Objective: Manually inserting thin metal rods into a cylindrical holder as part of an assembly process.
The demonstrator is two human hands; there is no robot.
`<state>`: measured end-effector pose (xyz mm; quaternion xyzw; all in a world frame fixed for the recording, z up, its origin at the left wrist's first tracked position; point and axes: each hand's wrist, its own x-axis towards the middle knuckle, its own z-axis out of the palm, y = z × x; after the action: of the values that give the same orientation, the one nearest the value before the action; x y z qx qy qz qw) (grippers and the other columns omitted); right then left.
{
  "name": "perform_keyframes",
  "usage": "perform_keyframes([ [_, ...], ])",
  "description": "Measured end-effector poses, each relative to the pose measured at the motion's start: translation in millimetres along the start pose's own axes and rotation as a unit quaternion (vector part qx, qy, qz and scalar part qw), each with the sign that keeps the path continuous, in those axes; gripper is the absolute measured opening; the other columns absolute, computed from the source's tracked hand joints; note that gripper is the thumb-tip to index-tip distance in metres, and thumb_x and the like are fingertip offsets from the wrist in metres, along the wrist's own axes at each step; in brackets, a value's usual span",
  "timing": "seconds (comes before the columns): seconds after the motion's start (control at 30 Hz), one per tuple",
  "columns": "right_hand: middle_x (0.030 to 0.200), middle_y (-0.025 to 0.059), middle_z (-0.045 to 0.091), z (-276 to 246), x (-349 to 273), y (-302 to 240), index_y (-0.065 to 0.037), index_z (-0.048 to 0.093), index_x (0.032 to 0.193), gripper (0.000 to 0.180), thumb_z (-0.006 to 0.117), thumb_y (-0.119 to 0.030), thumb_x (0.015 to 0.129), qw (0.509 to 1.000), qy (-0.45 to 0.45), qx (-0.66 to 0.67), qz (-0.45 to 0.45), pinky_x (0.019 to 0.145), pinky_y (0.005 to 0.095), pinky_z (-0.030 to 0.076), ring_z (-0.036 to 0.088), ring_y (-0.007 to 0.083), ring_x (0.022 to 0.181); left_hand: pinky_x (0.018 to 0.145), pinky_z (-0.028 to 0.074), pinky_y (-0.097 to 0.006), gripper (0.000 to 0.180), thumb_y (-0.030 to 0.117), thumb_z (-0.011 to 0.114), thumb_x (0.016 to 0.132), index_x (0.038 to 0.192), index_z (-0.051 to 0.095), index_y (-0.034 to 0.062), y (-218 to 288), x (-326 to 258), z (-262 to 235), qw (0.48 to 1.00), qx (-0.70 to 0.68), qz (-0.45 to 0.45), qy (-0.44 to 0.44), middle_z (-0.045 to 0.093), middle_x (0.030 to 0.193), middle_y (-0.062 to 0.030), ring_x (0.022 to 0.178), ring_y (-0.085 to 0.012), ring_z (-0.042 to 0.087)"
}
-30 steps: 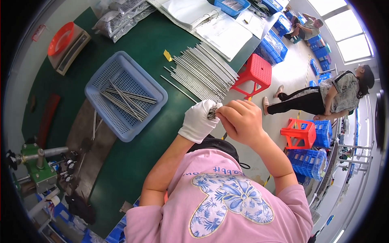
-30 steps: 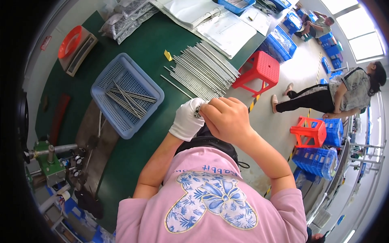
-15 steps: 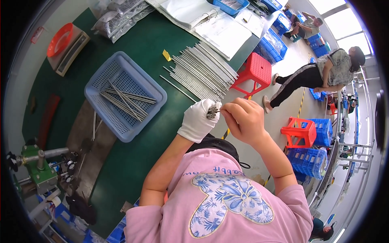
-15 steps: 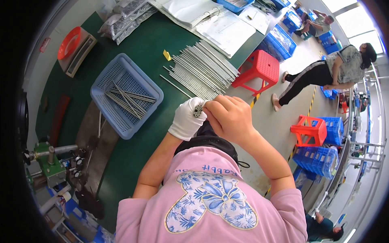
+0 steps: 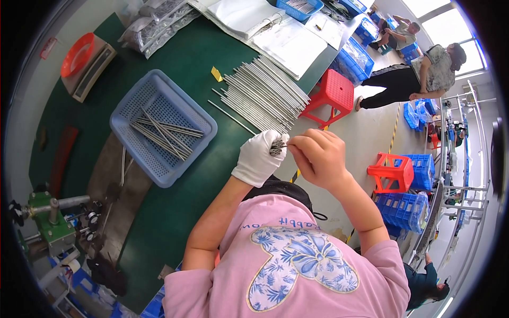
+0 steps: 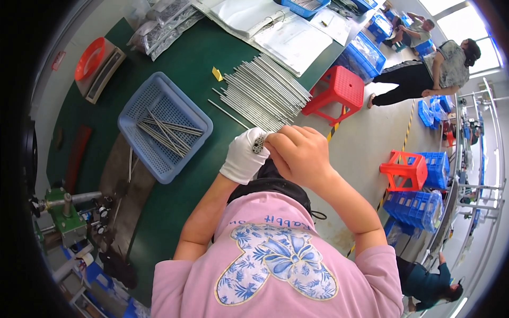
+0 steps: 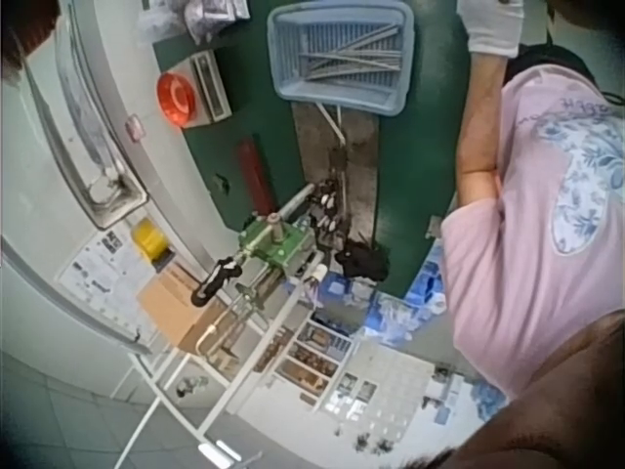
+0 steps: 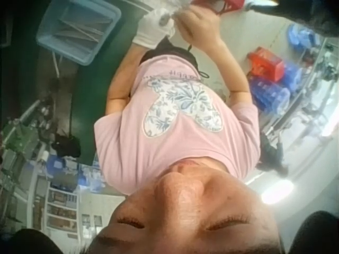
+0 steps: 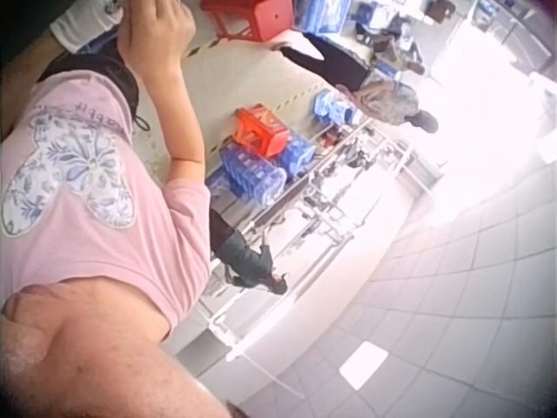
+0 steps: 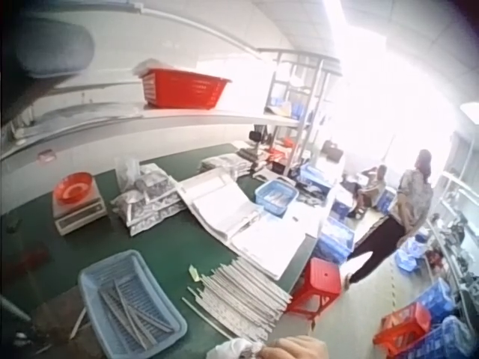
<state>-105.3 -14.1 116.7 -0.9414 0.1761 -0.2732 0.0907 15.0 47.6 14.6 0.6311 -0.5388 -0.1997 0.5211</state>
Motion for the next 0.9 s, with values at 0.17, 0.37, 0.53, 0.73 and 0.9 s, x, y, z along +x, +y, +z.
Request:
perform_keyframes([
  [0.17, 0.064, 0.0028, 0.051, -3.0, 0.2, -4.2, -0.01, 0.058, 0.077, 0.007, 0.064, -0.01, 0.075, 1.0, -0.005, 0.019, -0.001, 0.048, 0.032, 0.04, 0.052, 0.0208, 0.053, 0.056, 0.046, -0.041, 0.018, 0.02, 0.064, 0.08, 0.075, 0.052, 0.0081, -0.2, -0.1, 0.3, 1.0, -0.014, 0.012, 0.009, 0.057, 0.067, -0.0124, 0.064, -0.0338, 0.057],
  [0.37, 0.065, 0.0029, 0.051, -1.1, -1.7, -4.4, -0.01, 0.058, 0.079, 0.008, 0.064, -0.01, 0.074, 1.0, -0.014, 0.013, 0.006, 0.049, 0.0317, 0.041, 0.053, 0.021, 0.054, 0.057, 0.047, -0.041, 0.016, 0.019, 0.064, 0.079, 0.077, 0.053, 0.0078, 0.5, 0.0, -0.9, 1.0, -0.016, 0.007, -0.002, 0.058, 0.069, -0.0123, 0.066, -0.0338, 0.058],
  [0.53, 0.063, 0.0041, 0.052, -0.4, 1.6, -5.2, -0.006, 0.059, 0.078, 0.009, 0.066, -0.004, 0.072, 0.999, -0.024, 0.024, -0.027, 0.047, 0.0318, 0.04, 0.051, 0.0218, 0.051, 0.059, 0.047, -0.041, 0.016, 0.019, 0.065, 0.078, 0.078, 0.054, 0.0079, -2.0, -2.2, -0.4, 0.999, -0.036, 0.001, -0.003, 0.059, 0.07, -0.0122, 0.068, -0.034, 0.058],
  [0.73, 0.062, 0.0038, 0.052, 0.9, -1.7, -4.1, -0.006, 0.06, 0.078, 0.009, 0.066, -0.005, 0.072, 0.999, -0.035, 0.026, -0.019, 0.047, 0.0315, 0.04, 0.051, 0.0217, 0.051, 0.058, 0.047, -0.04, 0.017, 0.02, 0.066, 0.077, 0.078, 0.054, 0.0079, 0.0, -1.9, 0.1, 0.999, -0.033, -0.003, -0.009, 0.059, 0.069, -0.0121, 0.067, -0.0336, 0.058],
  [0.9, 0.065, 0.0026, 0.052, -1.0, 2.2, -6.5, -0.01, 0.058, 0.078, 0.009, 0.065, -0.011, 0.073, 0.999, -0.019, 0.023, -0.015, 0.049, 0.0312, 0.041, 0.053, 0.0206, 0.055, 0.058, 0.047, -0.04, 0.016, 0.02, 0.066, 0.077, 0.078, 0.054, 0.0084, -1.6, -1.7, 0.1, 1.0, -0.031, 0.003, -0.002, 0.059, 0.07, -0.0121, 0.067, -0.0337, 0.058],
])
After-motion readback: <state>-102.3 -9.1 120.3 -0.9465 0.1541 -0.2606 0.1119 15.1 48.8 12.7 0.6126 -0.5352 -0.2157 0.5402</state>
